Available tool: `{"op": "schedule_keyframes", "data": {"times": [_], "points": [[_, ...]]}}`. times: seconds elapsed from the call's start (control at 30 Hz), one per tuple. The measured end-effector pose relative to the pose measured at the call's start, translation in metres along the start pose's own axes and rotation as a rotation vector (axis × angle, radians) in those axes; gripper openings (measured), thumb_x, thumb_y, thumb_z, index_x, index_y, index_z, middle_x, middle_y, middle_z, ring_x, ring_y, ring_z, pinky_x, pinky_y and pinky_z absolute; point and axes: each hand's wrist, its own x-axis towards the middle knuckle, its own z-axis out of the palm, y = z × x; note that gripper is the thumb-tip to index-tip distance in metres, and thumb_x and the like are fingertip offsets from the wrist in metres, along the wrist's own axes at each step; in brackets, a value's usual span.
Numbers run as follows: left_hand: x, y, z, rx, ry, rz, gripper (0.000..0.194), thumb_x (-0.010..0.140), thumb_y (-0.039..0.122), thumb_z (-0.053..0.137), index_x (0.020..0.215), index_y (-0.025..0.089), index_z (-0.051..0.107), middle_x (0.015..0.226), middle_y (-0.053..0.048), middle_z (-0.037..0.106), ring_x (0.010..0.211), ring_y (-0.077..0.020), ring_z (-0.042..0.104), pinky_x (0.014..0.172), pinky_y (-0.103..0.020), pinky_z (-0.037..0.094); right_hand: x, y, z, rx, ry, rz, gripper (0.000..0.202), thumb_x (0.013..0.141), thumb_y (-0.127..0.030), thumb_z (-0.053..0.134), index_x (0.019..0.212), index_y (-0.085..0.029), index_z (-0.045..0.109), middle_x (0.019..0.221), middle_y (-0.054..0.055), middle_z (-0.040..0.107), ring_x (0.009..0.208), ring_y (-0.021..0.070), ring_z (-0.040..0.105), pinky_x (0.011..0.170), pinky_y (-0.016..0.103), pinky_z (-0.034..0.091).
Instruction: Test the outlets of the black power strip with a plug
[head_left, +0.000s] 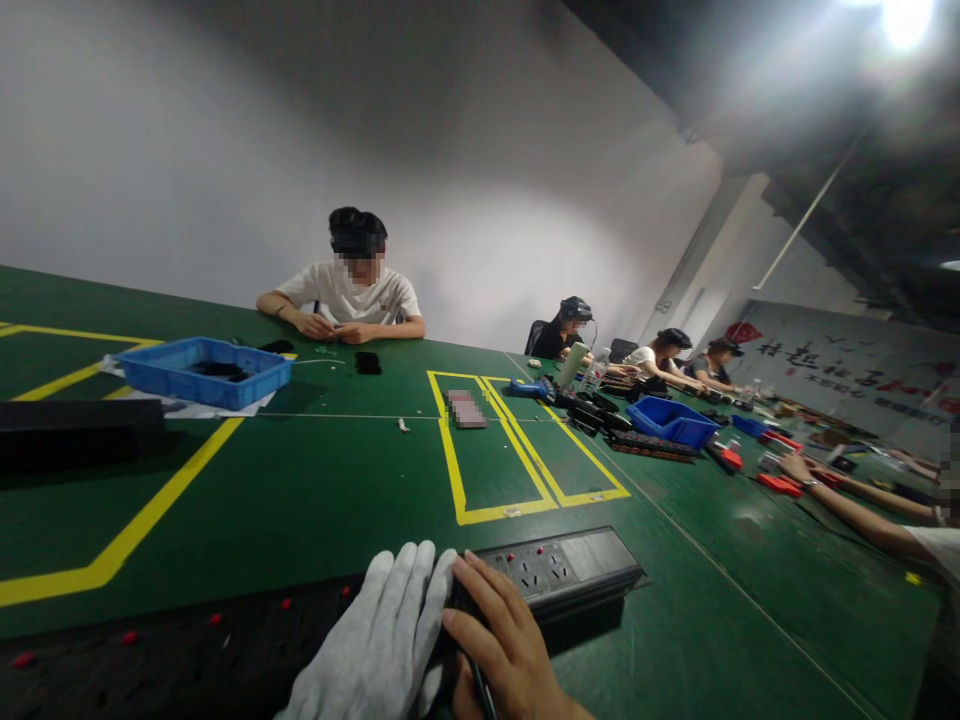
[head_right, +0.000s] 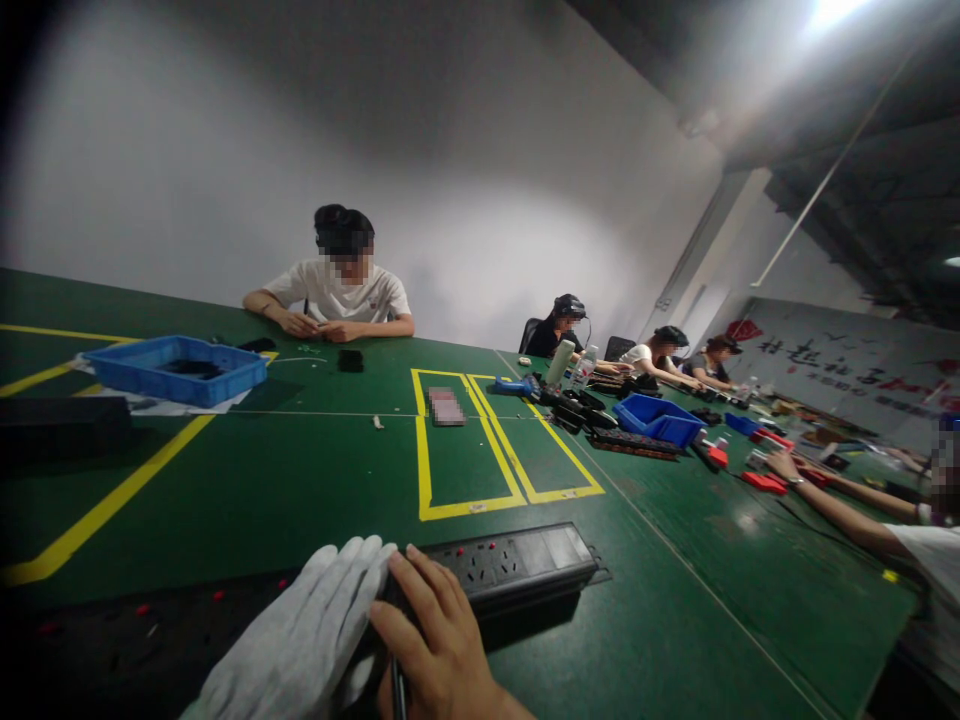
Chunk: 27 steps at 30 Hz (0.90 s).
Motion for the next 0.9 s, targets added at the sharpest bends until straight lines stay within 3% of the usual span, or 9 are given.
{"op": "schedule_keyframes", "data": {"times": [0.2, 0.33, 0.47, 0.67, 0.9], "points": [[-0.005, 0.003, 0.005, 0.004, 0.051, -0.004, 0.063, 0.094, 0.037, 0.040, 0.145, 0.002, 0.034, 0.128, -0.022, 0.059, 0.117, -0.0335, 0.057, 0.113, -0.051, 0.026, -0.003, 0.001, -0.001, 0.023, -0.045, 0.001, 0.051, 0.072, -0.008, 0.044, 0.122, -0.017, 0.049, 0.151, 0.013, 0.038, 0.138, 0.0285, 0.039, 0.100, 0.045, 0.051], [-0.001, 0.006, -0.002, -0.038, 0.055, -0.073, 0.064, 0.094, 0.034, 0.040, 0.146, -0.001, 0.029, 0.128, -0.023, 0.058, 0.120, -0.0352, 0.055, 0.112, -0.053, 0.027, -0.003, 0.000, -0.004, 0.036, -0.037, -0.004, 0.053, 0.075, -0.007, 0.044, 0.127, -0.016, 0.047, 0.150, 0.014, 0.038, 0.138, 0.0293, 0.039, 0.101, 0.046, 0.050], [-0.005, 0.006, 0.000, -0.029, 0.011, -0.045, 0.063, 0.092, 0.034, 0.043, 0.147, 0.004, 0.031, 0.131, -0.020, 0.057, 0.120, -0.0326, 0.055, 0.113, -0.049, 0.028, -0.001, 0.002, -0.007, 0.048, -0.063, -0.005, 0.045, 0.080, -0.007, 0.044, 0.123, -0.017, 0.051, 0.149, 0.014, 0.039, 0.137, 0.0286, 0.040, 0.102, 0.045, 0.050], [0.003, 0.009, -0.004, -0.068, 0.016, -0.124, 0.070, 0.095, 0.037, 0.039, 0.151, 0.001, 0.017, 0.124, -0.020, 0.062, 0.116, -0.0330, 0.058, 0.111, -0.050, 0.030, -0.001, 0.005, -0.008, 0.078, -0.080, -0.003, 0.041, 0.081, -0.007, 0.045, 0.121, -0.017, 0.052, 0.150, 0.014, 0.036, 0.137, 0.0287, 0.039, 0.103, 0.045, 0.048], [0.005, 0.010, -0.004, -0.058, 0.050, -0.119, 0.067, 0.097, 0.038, 0.034, 0.150, 0.000, 0.018, 0.122, -0.021, 0.063, 0.113, -0.0333, 0.060, 0.110, -0.051, 0.030, 0.004, 0.002, -0.010, 0.098, -0.079, 0.011, 0.040, 0.080, -0.005, 0.043, 0.116, -0.018, 0.054, 0.147, 0.014, 0.039, 0.135, 0.0272, 0.041, 0.102, 0.042, 0.049]]}}
